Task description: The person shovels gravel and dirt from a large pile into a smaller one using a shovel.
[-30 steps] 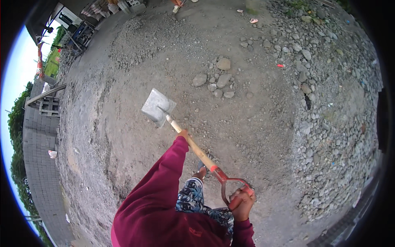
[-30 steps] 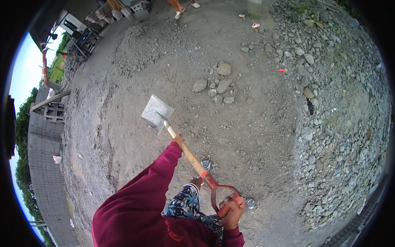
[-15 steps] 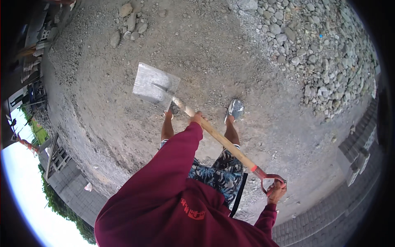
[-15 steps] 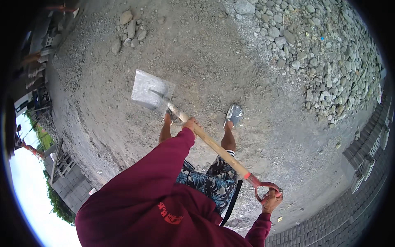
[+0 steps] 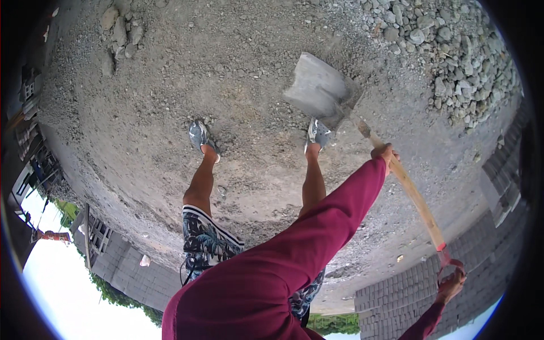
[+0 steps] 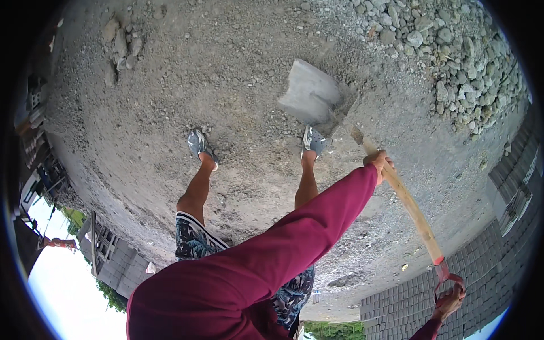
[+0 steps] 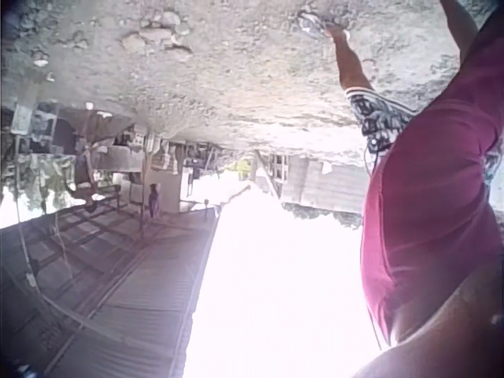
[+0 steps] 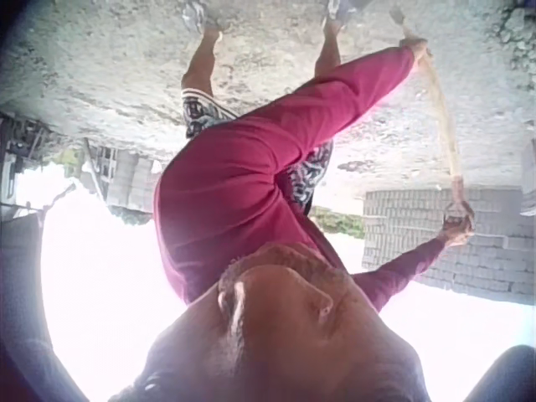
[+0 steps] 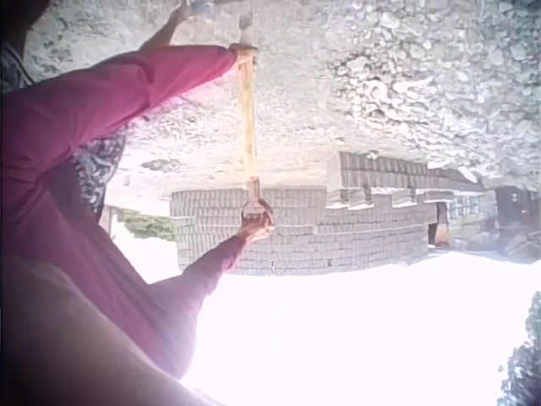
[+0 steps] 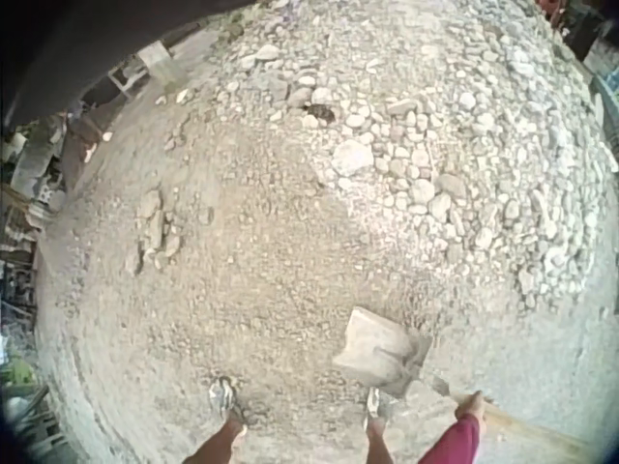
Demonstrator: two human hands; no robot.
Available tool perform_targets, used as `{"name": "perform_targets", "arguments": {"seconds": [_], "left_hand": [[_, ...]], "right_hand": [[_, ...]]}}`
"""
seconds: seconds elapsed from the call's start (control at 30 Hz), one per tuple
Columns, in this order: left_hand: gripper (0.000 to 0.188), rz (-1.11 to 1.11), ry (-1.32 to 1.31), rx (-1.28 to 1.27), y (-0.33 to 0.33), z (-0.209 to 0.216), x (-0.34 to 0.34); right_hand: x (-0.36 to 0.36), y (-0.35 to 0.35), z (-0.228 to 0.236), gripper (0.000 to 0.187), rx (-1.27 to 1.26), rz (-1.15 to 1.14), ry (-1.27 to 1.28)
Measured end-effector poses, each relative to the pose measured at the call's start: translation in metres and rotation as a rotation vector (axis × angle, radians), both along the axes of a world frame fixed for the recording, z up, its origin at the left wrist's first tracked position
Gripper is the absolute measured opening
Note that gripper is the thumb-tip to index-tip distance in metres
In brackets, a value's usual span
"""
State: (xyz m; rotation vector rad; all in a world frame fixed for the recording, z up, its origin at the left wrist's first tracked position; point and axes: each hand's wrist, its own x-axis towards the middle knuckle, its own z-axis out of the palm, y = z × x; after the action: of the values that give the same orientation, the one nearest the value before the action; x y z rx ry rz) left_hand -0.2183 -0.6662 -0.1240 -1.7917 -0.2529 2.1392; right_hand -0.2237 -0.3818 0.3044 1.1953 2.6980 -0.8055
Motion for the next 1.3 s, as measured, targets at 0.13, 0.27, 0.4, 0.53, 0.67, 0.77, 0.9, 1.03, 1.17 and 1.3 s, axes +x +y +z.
{"name": "perform_targets", "arguments": {"seconds": [0.13,0.27,0.4,0.53,0.67,0.77,0.9,1.03,1.17,1.3], "left_hand": [[0.015,0.064,-0.042,-0.230,-0.181,-0.065,0.038],[0.008,0.088,-0.047,-0.579,-0.423,-0.095,0.123],[0.011,0.081,-0.028,-0.676,-0.590,-0.029,0.236],[0.012,0.176,-0.015,-0.727,-0.696,0.060,0.371],[0.010,0.243,-0.264,-0.744,-0.765,0.157,0.472],[0.009,0.324,-0.204,-0.800,-0.791,0.202,0.552],[0.012,0.464,-0.316,-0.762,-0.797,0.243,0.614],[0.010,0.595,-0.348,-0.613,-0.784,0.246,0.642],[0.010,0.688,-0.361,-0.390,-0.779,0.229,0.669],[0.033,-1.108,-0.102,-1.093,-0.787,0.239,0.667]], "right_hand": [[-0.001,-0.155,-0.120,0.017,-0.196,0.005,-0.053],[0.053,-0.349,-0.176,0.018,-0.539,0.099,-0.086],[0.149,-0.473,-0.169,0.026,-0.679,0.194,-0.077],[0.232,-0.538,-0.140,0.022,-0.818,0.325,-0.082],[0.280,-0.618,-0.054,0.019,-0.834,0.395,-0.182],[0.291,-0.671,-0.004,0.019,-0.804,0.526,-0.200],[0.291,-0.752,0.087,0.021,-0.798,0.620,-0.329],[0.270,-0.804,0.141,0.021,-0.807,0.763,-0.419],[0.236,-0.898,0.179,0.026,-0.860,0.910,-0.527],[0.202,-0.998,0.179,0.032,-0.913,0.972,-0.580]]}}
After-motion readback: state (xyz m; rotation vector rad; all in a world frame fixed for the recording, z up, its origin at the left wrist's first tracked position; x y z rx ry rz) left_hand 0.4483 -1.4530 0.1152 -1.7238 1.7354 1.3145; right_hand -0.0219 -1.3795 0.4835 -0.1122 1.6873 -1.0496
